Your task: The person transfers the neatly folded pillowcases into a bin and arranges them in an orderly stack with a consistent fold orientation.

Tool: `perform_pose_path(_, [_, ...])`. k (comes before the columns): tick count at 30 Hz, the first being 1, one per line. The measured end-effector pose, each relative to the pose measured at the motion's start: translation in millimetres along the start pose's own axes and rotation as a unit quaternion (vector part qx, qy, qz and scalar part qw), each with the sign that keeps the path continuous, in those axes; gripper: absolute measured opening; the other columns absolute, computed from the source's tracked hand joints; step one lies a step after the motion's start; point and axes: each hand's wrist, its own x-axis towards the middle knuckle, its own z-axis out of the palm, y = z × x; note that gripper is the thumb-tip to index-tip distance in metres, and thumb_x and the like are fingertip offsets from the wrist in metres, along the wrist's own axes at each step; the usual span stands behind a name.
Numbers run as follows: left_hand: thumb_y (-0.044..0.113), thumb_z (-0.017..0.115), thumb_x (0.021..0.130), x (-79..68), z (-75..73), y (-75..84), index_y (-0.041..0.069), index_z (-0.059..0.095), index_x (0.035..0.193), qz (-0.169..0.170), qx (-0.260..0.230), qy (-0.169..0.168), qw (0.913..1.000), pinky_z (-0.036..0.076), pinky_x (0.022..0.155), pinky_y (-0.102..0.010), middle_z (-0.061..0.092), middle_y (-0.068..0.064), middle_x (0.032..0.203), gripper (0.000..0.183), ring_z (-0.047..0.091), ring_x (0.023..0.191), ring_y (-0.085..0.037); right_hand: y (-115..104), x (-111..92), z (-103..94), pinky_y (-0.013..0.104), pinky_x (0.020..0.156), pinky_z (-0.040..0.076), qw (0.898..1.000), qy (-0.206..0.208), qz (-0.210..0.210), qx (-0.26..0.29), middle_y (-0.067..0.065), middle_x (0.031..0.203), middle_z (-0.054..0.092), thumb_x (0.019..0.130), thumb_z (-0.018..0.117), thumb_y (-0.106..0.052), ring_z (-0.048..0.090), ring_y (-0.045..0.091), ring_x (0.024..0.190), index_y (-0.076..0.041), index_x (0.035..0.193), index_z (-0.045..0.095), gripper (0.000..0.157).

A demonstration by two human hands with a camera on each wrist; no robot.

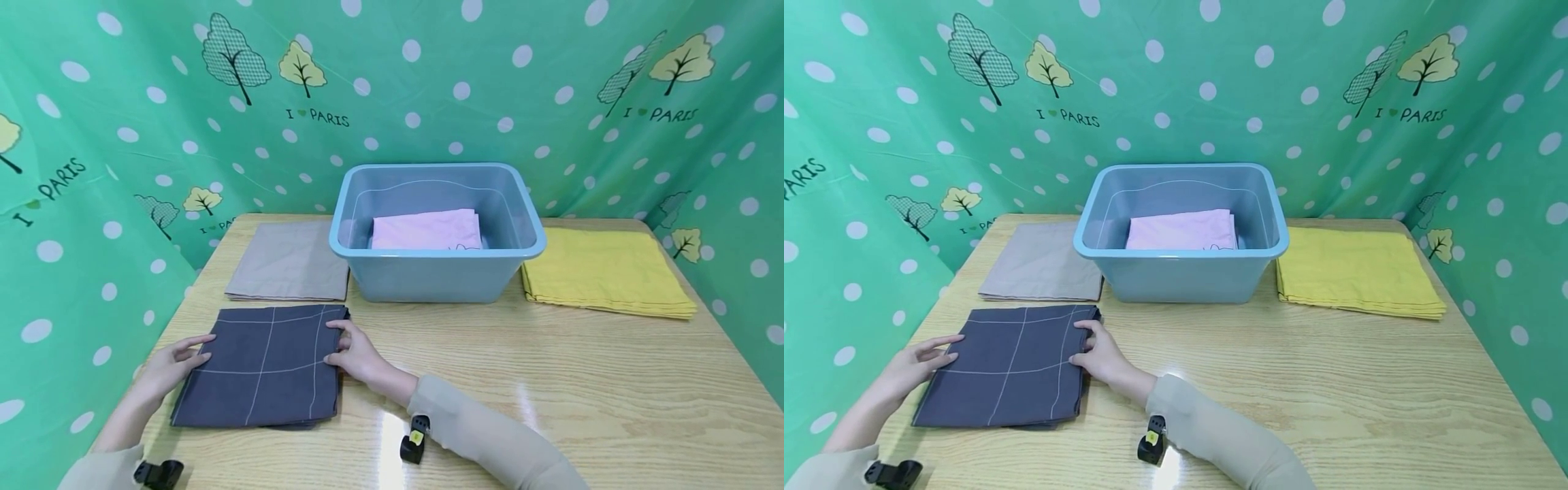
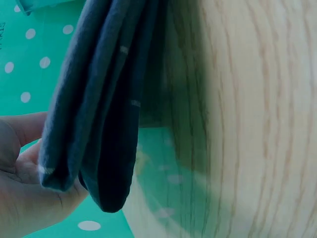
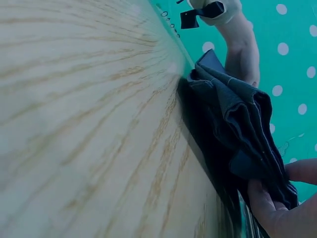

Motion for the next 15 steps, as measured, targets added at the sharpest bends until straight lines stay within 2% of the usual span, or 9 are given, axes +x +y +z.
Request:
perform_pose_path(4, [0.049,0.054,0.082,-1.8,-0.3,0.9,0.012,0.043,0.132,-0.002,-0.01,0.007,0.9999,0.04,0.056,-0.029,0.048,-0.028,0.119,0.063,0.05,0.083,-0.013,-3,-3,-1.2,0.024,0.055,0.047,1.0,0.002,0.001,0.005,0.011,0.088,0.063,0.074,0.06,0.01,0.06,0.015,0.068,-0.012,0.125,0.045,0.057])
perform_pose_path(7, [0.045,0.053,0.085,-8.2,-0.1,9.0,0.008,0.041,0.132,0.01,-0.024,0.007,0.9996,0.035,0.054,-0.029,0.049,-0.028,0.117,0.062,0.044,0.074,-0.011,-5,-6,-2.9,0.024,0.054,0.045,1.0,0.001,0.0,0.013,0.012,0.089,0.063,0.074,0.06,0.01,0.059,0.016,0.068,-0.012,0.125,0.045,0.058])
perform_pose_path(9, [0.042,0.053,0.086,-12.3,0.2,14.8,0.007,0.042,0.132,0.016,-0.031,0.014,0.9993,0.033,0.053,-0.028,0.055,-0.022,0.109,0.059,0.041,0.068,-0.01,-7,-7,-4.4,0.025,0.055,0.045,1.0,-0.002,-0.003,0.022,0.014,0.09,0.062,0.074,0.06,0.01,0.059,0.016,0.068,-0.012,0.126,0.045,0.058])
perform_pose_path(11, [0.039,0.054,0.086,-15.4,0.0,19.7,0.008,0.044,0.131,0.018,-0.04,0.021,0.9988,0.033,0.05,-0.027,0.059,-0.011,0.1,0.055,0.037,0.06,-0.008,-9,-8,-6.5,0.025,0.056,0.046,1.0,-0.005,-0.007,0.027,0.015,0.092,0.062,0.074,0.06,0.01,0.06,0.017,0.069,-0.011,0.126,0.044,0.058])
perform_pose_path(13, [0.037,0.055,0.086,-17.6,-0.2,23.3,0.013,0.046,0.13,0.019,-0.048,0.025,0.9983,0.032,0.048,-0.027,0.059,0.001,0.092,0.05,0.032,0.053,-0.007,-11,-10,-8.9,0.026,0.058,0.048,0.999,-0.007,-0.009,0.035,0.016,0.093,0.062,0.074,0.06,0.011,0.06,0.018,0.071,-0.01,0.126,0.044,0.058])
perform_pose_path(15, [0.036,0.056,0.086,-19.0,-0.3,25.8,0.017,0.048,0.129,0.019,-0.056,0.028,0.9978,0.032,0.046,-0.028,0.057,0.006,0.09,0.047,0.028,0.049,-0.007,-13,-11,-11.6,0.026,0.06,0.049,0.999,-0.006,-0.009,0.036,0.016,0.095,0.062,0.074,0.06,0.01,0.06,0.018,0.073,-0.011,0.125,0.045,0.058])
